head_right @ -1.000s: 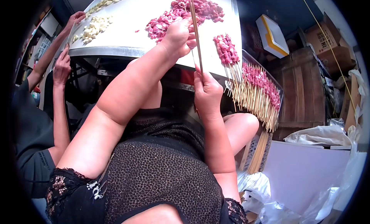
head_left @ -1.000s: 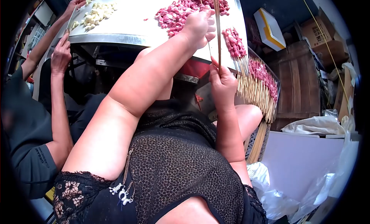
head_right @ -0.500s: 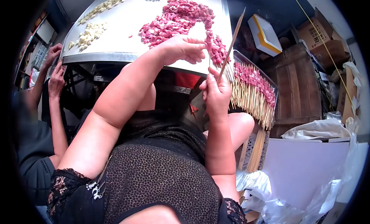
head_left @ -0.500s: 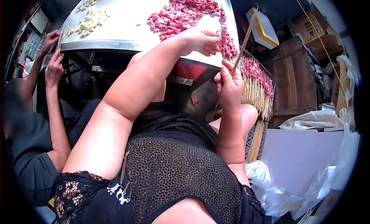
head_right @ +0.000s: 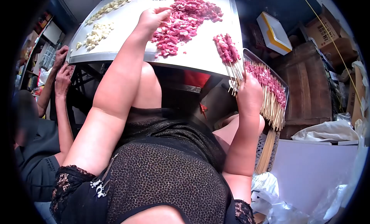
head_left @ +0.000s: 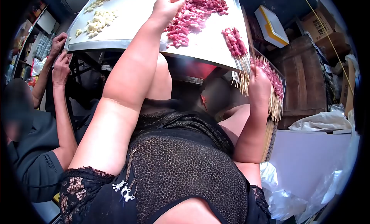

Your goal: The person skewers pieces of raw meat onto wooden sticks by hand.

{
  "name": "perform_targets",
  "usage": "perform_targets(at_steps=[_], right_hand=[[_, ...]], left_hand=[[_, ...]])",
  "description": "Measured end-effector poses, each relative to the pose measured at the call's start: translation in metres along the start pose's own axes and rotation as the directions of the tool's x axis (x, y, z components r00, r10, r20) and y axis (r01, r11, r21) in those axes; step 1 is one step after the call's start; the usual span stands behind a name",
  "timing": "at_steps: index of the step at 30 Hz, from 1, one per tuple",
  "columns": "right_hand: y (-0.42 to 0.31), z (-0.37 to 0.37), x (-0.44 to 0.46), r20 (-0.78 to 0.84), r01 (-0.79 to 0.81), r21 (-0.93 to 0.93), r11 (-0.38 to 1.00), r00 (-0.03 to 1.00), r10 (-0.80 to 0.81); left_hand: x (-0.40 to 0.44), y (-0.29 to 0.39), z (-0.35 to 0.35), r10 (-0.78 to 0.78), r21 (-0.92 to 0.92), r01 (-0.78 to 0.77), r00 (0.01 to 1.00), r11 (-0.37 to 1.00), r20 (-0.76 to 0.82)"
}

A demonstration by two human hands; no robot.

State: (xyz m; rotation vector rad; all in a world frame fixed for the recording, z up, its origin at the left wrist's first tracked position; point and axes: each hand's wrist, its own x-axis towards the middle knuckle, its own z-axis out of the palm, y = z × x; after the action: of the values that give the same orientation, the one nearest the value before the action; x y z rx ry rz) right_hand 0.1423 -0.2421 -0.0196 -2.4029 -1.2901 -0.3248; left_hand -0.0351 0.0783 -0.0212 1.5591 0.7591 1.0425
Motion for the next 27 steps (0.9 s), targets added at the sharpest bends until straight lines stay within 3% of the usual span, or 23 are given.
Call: perform_targets(at_steps=[1, 3, 4, 5, 6, 7, 8, 9, 11, 12, 13, 14, 15, 16, 17, 19, 20, 23, 24, 25, 27], right_hand=[[0.001, 0.0, -0.003, 0.014, 0.018, -0.06, 0.998, 1.0, -0.017], [-0.008, -0.01, -0.008, -0.179, 0.085, -0.186, 0.979, 0.977, -0.119], [-0.014, -0.017, -0.009, -0.221, 0.067, -0.135, 0.989, 0.971, -0.096], [-0.015, -0.016, -0.008, -0.317, 0.122, 0.011, 0.992, 0.942, -0.112], [-0.02, -0.017, -0.009, -0.175, 0.041, 0.365, 0.93, 0.984, 0.025], [-0.031, -0.023, -0.009, 0.007, -0.083, 0.659, 0.748, 0.995, 0.104], [-0.039, -0.023, -0.007, 0.197, -0.214, 0.866, 0.451, 0.977, 0.084], [-0.043, -0.014, -0.003, 0.294, -0.292, 0.917, 0.271, 0.955, 0.035], [-0.053, 0.004, 0.004, 0.404, -0.393, 0.887, 0.241, 0.915, 0.005], [-0.057, 0.015, 0.006, 0.382, -0.36, 0.887, 0.29, 0.924, -0.022], [-0.064, 0.028, 0.008, 0.359, -0.345, 0.915, 0.21, 0.933, -0.034], [-0.069, 0.033, 0.009, 0.385, -0.37, 0.903, 0.22, 0.922, -0.032], [-0.073, 0.036, 0.01, 0.41, -0.393, 0.891, 0.228, 0.911, -0.032], [-0.077, 0.048, 0.009, 0.423, -0.419, 0.892, 0.171, 0.906, 0.014], [-0.075, 0.051, 0.008, 0.424, -0.408, 0.882, 0.237, 0.906, -0.019], [-0.071, 0.063, 0.003, 0.41, -0.367, 0.856, 0.364, 0.911, -0.045], [-0.069, 0.068, -0.001, 0.36, -0.321, 0.861, 0.395, 0.932, -0.028], [-0.064, 0.076, -0.007, 0.276, -0.258, 0.903, 0.344, 0.961, -0.002], [-0.059, 0.072, -0.007, 0.273, -0.25, 0.87, 0.425, 0.962, 0.006], [-0.059, 0.068, -0.006, 0.277, -0.255, 0.872, 0.417, 0.961, 0.008], [-0.058, 0.063, -0.006, 0.322, -0.321, 0.914, 0.249, 0.946, 0.04]], left_hand=[[0.007, -0.006, -0.001, 0.021, 0.059, -0.026, 0.996, 0.998, 0.087], [-0.002, 0.021, 0.006, 0.074, 0.471, -0.17, 0.974, 0.866, 0.216], [-0.01, 0.038, 0.009, -0.036, 0.611, -0.149, 0.96, 0.778, 0.279], [-0.012, 0.047, 0.014, -0.097, 0.806, -0.22, 0.941, 0.549, 0.323], [-0.019, 0.048, 0.019, -0.166, 0.855, -0.244, 0.921, 0.458, 0.352], [-0.022, 0.047, 0.021, -0.235, 0.891, -0.274, 0.898, 0.361, 0.371], [-0.023, 0.033, 0.024, -0.109, 0.909, -0.304, 0.932, 0.286, 0.346], [-0.017, 0.022, 0.02, -0.111, 0.911, -0.303, 0.932, 0.28, 0.344], [-0.015, 0.024, 0.013, -0.024, 0.789, -0.271, 0.94, 0.551, 0.34], [-0.015, 0.024, 0.01, -0.016, 0.712, -0.193, 0.961, 0.676, 0.276], [-0.014, 0.023, 0.008, -0.037, 0.529, -0.088, 0.975, 0.844, 0.22], [-0.016, 0.02, 0.008, -0.092, 0.268, 0.043, 0.981, 0.963, 0.173], [-0.02, 0.018, 0.009, -0.156, -0.021, 0.16, 0.978, 0.987, 0.14], [-0.022, 0.023, 0.011, -0.171, -0.076, 0.182, 0.976, 0.98, 0.135], [-0.023, 0.026, 0.012, -0.17, -0.066, 0.179, 0.977, 0.982, 0.126], [-0.025, 0.029, 0.015, -0.307, -0.451, 0.366, 0.93, 0.814, 0.202], [-0.025, 0.029, 0.019, -0.317, -0.509, 0.38, 0.925, 0.772, 0.208], [-0.024, 0.029, 0.027, -0.311, -0.585, 0.395, 0.919, 0.709, 0.244], [-0.025, 0.03, 0.031, -0.273, -0.544, 0.357, 0.934, 0.76, 0.233], [-0.025, 0.03, 0.033, -0.277, -0.536, 0.361, 0.932, 0.764, 0.232], [-0.027, 0.033, 0.038, -0.249, -0.464, 0.313, 0.949, 0.828, 0.196]])
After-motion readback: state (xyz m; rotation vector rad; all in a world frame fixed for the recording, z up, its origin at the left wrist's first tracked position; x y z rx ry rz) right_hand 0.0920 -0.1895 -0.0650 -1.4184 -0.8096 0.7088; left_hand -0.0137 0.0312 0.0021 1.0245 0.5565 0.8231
